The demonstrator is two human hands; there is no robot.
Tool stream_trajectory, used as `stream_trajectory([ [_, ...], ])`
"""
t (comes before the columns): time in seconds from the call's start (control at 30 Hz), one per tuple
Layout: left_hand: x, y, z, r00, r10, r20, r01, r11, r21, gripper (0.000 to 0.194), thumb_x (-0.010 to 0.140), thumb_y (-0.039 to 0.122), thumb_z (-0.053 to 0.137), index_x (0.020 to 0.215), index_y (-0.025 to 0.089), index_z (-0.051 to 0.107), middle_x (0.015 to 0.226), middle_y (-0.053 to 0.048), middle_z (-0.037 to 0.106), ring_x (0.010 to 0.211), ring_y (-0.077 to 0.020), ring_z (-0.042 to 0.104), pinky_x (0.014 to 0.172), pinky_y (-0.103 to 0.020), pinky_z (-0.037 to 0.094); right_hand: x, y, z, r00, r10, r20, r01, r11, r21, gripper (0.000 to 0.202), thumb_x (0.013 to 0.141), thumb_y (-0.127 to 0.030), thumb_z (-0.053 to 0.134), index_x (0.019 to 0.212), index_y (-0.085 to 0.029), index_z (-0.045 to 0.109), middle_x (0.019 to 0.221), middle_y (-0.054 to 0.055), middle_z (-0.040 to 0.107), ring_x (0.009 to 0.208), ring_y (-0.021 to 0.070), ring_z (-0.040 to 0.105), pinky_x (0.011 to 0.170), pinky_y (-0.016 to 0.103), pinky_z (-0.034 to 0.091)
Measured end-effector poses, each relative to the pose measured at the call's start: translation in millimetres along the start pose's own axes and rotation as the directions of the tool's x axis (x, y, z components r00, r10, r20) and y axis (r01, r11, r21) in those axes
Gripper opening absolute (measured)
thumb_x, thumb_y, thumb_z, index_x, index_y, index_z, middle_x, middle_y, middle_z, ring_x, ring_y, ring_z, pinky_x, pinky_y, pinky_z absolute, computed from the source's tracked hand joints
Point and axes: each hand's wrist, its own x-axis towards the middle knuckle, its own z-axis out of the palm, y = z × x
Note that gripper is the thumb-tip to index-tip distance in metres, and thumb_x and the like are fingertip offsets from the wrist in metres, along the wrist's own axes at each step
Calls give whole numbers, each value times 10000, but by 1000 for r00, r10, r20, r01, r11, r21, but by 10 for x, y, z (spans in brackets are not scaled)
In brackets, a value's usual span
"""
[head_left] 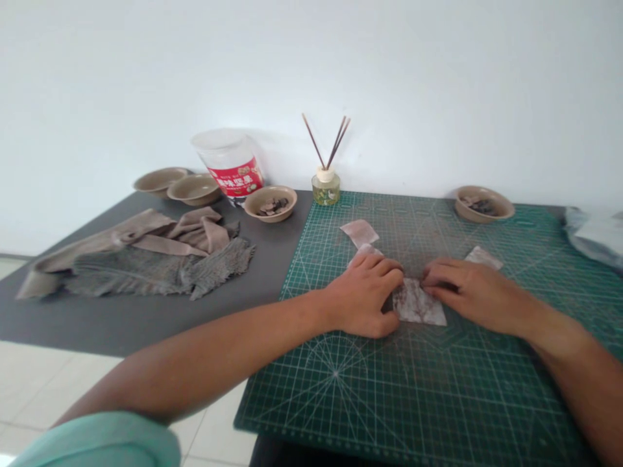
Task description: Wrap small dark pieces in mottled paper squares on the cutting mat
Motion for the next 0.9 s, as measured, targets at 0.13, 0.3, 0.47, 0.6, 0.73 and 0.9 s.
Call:
stream_trajectory([
  [0.13,3,2,-8,1000,11,14,-11,1000,-3,400,810,418,637,1122,172,592,1392,-131,582,1236,-329,513,1129,-500,378,-11,-19,4,984,-108,143,94,991,100,180,1004,-239,546,912,-253,701,961,9,727,865,195,687,782,341,501],
  [0.3,4,4,-5,1000,1,4,-1,1000,6,408,803,393,640,1139,169,588,1404,-127,573,1250,-326,503,1138,-490,370,26,12,14,999,-5,-40,4,1000,-22,171,992,-206,531,952,-222,696,1052,64,724,951,245,683,835,401,501],
  [0.47,5,8,-5,1000,7,12,-7,1000,6,405,810,423,631,1118,164,590,1373,-125,591,1218,-322,519,1127,-482,381,24,-24,43,986,-120,113,115,992,43,191,1023,-247,516,944,-250,690,998,23,724,904,206,684,812,365,507],
  [0.6,5,14,-9,1000,-2,2,2,1000,10,400,801,389,632,1134,174,587,1393,-122,581,1238,-325,508,1131,-488,374,17,29,35,999,-23,-49,20,997,-68,162,1002,-223,526,978,-237,685,1028,60,720,948,242,681,851,403,507],
  [0.73,1,15,-13,1000,-2,11,2,1000,6,400,806,404,630,1128,170,590,1385,-129,585,1229,-326,511,1126,-491,375,-9,-21,28,989,-84,124,82,996,23,177,1002,-211,527,909,-244,674,959,22,715,850,195,681,738,333,510],
  [0.9,0,12,-10,1000,-6,7,6,1000,2,418,805,396,630,1155,170,590,1393,-125,576,1245,-323,500,1138,-489,366,25,-39,5,1000,-26,-9,25,998,-61,161,1003,-231,532,971,-224,690,1016,66,720,935,250,679,842,417,506],
])
